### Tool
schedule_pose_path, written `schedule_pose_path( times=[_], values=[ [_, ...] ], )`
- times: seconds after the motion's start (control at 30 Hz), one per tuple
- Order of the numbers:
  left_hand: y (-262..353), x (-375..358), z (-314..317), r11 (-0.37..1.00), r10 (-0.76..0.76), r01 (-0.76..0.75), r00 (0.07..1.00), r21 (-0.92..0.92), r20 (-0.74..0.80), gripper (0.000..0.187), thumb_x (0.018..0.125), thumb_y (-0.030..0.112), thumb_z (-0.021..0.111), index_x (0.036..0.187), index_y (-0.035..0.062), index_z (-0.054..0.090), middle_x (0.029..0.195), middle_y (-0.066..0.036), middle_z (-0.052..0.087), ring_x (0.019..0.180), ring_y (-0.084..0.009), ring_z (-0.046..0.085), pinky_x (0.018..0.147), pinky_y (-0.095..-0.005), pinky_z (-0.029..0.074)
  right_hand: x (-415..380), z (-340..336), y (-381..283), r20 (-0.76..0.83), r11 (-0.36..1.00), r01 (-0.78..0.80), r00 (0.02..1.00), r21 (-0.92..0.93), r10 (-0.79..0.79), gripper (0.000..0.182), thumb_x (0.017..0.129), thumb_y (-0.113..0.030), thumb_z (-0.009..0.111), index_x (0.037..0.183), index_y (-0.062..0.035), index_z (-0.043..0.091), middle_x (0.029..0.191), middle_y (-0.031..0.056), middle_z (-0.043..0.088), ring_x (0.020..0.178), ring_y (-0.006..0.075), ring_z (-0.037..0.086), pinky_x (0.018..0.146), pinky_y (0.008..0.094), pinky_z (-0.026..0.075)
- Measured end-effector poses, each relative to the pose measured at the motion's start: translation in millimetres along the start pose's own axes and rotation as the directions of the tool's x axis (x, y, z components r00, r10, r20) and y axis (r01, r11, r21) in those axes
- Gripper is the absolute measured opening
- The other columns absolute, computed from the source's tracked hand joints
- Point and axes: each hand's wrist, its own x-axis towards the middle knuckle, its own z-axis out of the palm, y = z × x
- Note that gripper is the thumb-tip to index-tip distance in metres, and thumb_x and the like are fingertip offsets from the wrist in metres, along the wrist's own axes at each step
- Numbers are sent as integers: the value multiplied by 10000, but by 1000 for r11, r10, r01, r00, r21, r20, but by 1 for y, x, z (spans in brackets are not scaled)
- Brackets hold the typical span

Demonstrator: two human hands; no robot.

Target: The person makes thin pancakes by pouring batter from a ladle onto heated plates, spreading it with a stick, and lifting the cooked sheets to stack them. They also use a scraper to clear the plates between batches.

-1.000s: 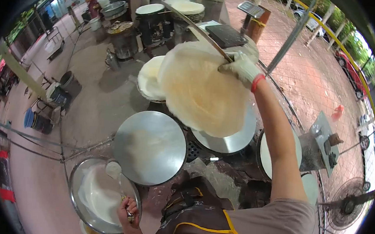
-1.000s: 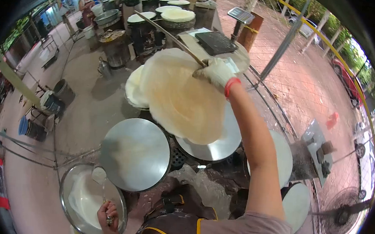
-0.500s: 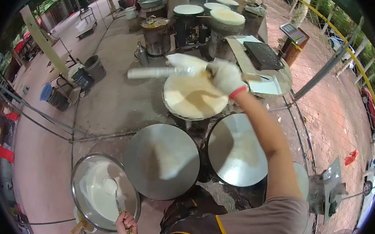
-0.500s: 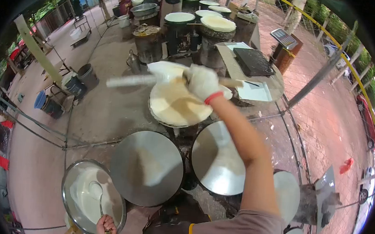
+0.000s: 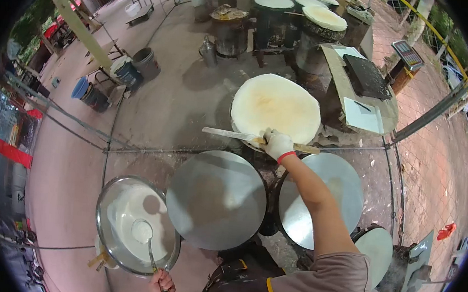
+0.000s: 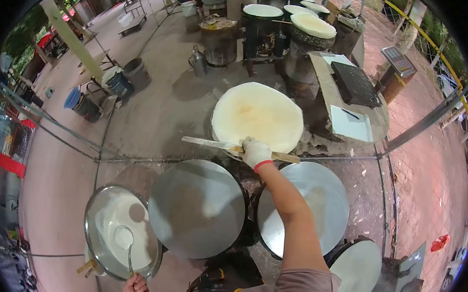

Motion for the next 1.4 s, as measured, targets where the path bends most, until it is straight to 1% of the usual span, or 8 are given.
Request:
schedule_pose_path(
  times=[0.27,0.53,0.57,0.93,1.03,1.07,1.17,1.4],
  values=[
    [-9,-28,-21,980,39,-14,992,-197,119,95,914,88,449,916,-2,479,667,-20,393,465,-60,348,338,-169,299,-75,-25,-80,102,985,-28,995,170,10,383,773,-398,599,1026,-112,623,881,176,641,810,330,625,719,434,487],
    [-12,-50,-128,998,-26,41,967,-55,254,229,926,279,497,914,50,497,682,-17,404,443,-69,368,343,-184,309,-333,53,-287,30,616,499,762,610,-647,420,895,-299,462,1282,-135,449,1154,217,548,997,364,566,783,442,489],
    [-15,-57,-140,1000,16,-14,975,-9,222,291,920,345,505,867,59,506,643,-8,416,429,-69,384,337,-191,302,-365,30,-321,472,715,-18,763,699,-442,445,893,-313,464,1302,-144,414,1090,214,583,959,380,576,781,445,477],
    [-27,-116,-276,938,83,-36,989,346,-123,333,907,394,508,853,66,507,675,-46,499,437,-115,431,373,-254,333,-509,46,-384,386,534,153,532,832,-754,484,849,-353,551,1261,-113,469,972,176,634,835,299,636,752,354,498],
    [-26,-121,-304,958,106,-78,990,277,-88,300,899,353,520,872,56,493,701,-63,491,431,-120,421,371,-254,333,-467,109,-321,727,706,-350,598,616,-338,436,839,-342,546,1222,-134,538,901,112,654,769,193,618,724,355,481],
    [-24,-122,-309,961,97,-68,990,268,-98,287,897,343,522,872,58,494,701,-64,492,426,-120,417,370,-258,333,-451,133,-297,850,258,-811,513,526,-119,478,834,-386,557,1238,-132,527,1030,101,637,875,228,611,790,368,469],
    [-25,-128,-321,967,131,-90,978,239,-163,241,886,309,528,873,70,495,659,-58,486,400,-124,402,361,-268,330,-398,171,-231,835,-298,-781,521,550,177,539,848,-448,545,1261,-105,495,1201,99,551,1058,252,534,903,380,417],
    [-24,-142,-318,988,90,-43,942,150,-325,193,863,281,555,824,98,505,619,-43,485,395,-108,400,349,-239,317,-337,225,-202,606,-643,-418,790,641,91,531,829,-360,624,1250,-82,459,1245,144,508,1062,352,513,886,489,437]
  ],
)
